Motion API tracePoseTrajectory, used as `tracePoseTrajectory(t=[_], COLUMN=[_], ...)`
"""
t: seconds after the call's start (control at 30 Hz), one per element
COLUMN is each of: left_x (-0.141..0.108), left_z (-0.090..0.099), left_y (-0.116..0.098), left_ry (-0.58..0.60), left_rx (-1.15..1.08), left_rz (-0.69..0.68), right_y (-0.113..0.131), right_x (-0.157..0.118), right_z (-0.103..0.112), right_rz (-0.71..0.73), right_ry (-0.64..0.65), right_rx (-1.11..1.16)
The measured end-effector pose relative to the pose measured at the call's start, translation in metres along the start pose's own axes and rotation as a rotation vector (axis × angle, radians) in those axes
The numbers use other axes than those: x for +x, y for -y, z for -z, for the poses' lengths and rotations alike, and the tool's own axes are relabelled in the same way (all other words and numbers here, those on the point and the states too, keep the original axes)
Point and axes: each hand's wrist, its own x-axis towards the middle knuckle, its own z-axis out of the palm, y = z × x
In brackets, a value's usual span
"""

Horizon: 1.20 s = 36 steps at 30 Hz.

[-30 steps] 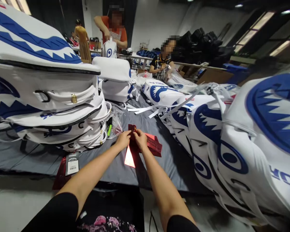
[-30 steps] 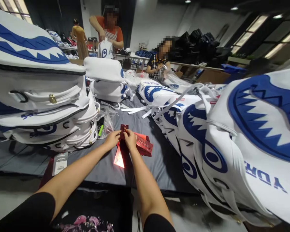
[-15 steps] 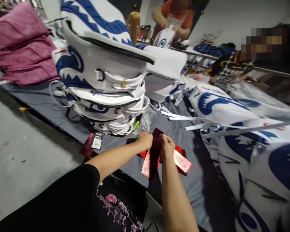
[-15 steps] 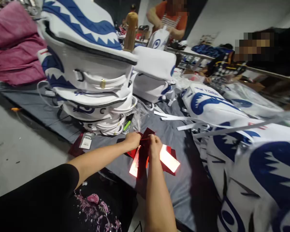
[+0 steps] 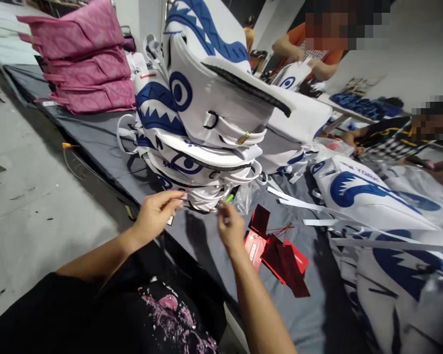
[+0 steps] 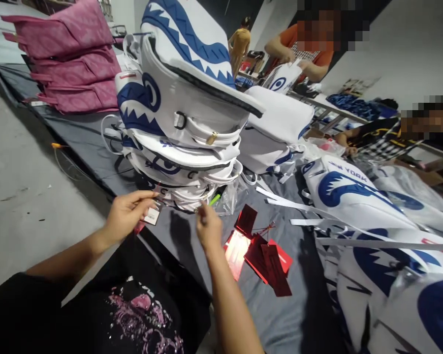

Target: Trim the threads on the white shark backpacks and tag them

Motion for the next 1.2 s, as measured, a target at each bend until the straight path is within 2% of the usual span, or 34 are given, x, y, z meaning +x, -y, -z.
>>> tracePoseTrajectory(t=[0.03, 0.1, 0.17, 0.23, 0.37, 0.53, 0.67, 0.8, 0.9, 1.03, 1.13, 1.2], left_x=[0.002, 0.006, 0.011, 0.016, 0.026, 0.038, 0.048, 0.061, 0.07, 0.074, 0.068, 0.061], left_z=[0.018, 0.043, 0.052, 0.051, 0.04, 0.027, 0.01, -0.004, 0.002, 0.029, 0.041, 0.04], left_y=[0.0, 0.007, 0.022, 0.039, 0.065, 0.078, 0.082, 0.078, 0.067, 0.048, 0.045, 0.054], left_ry=[0.036, 0.132, 0.205, 0.216, 0.232, 0.286, 0.347, 0.425, 0.535, 0.618, 0.628, 0.561], left_rx=[0.107, 0.363, 0.613, 0.776, 0.84, 0.845, 0.822, 0.737, 0.65, 0.596, 0.41, 0.23], left_rz=[0.03, 0.083, 0.128, 0.161, 0.169, 0.112, 0.089, 0.138, 0.193, 0.188, 0.134, 0.097], right_y=[0.022, 0.058, 0.08, 0.085, 0.066, 0.043, 0.043, 0.051, 0.056, 0.055, 0.052, 0.052], right_x=[0.004, 0.015, 0.025, 0.031, 0.028, 0.017, 0.02, 0.024, 0.023, 0.021, 0.021, 0.021], right_z=[-0.021, -0.056, -0.078, -0.086, -0.081, -0.084, -0.092, -0.081, -0.065, -0.05, -0.051, -0.055], right_rz=[0.06, 0.079, 0.013, -0.05, -0.076, -0.097, -0.115, -0.142, -0.184, -0.465, -0.572, -0.63], right_ry=[0.14, 0.325, 0.396, 0.401, 0.358, 0.289, 0.273, 0.261, 0.235, 0.226, 0.314, 0.377], right_rx=[-0.007, -0.121, -0.209, -0.198, -0.093, 0.078, 0.115, 0.02, -0.04, 0.085, 0.255, 0.387])
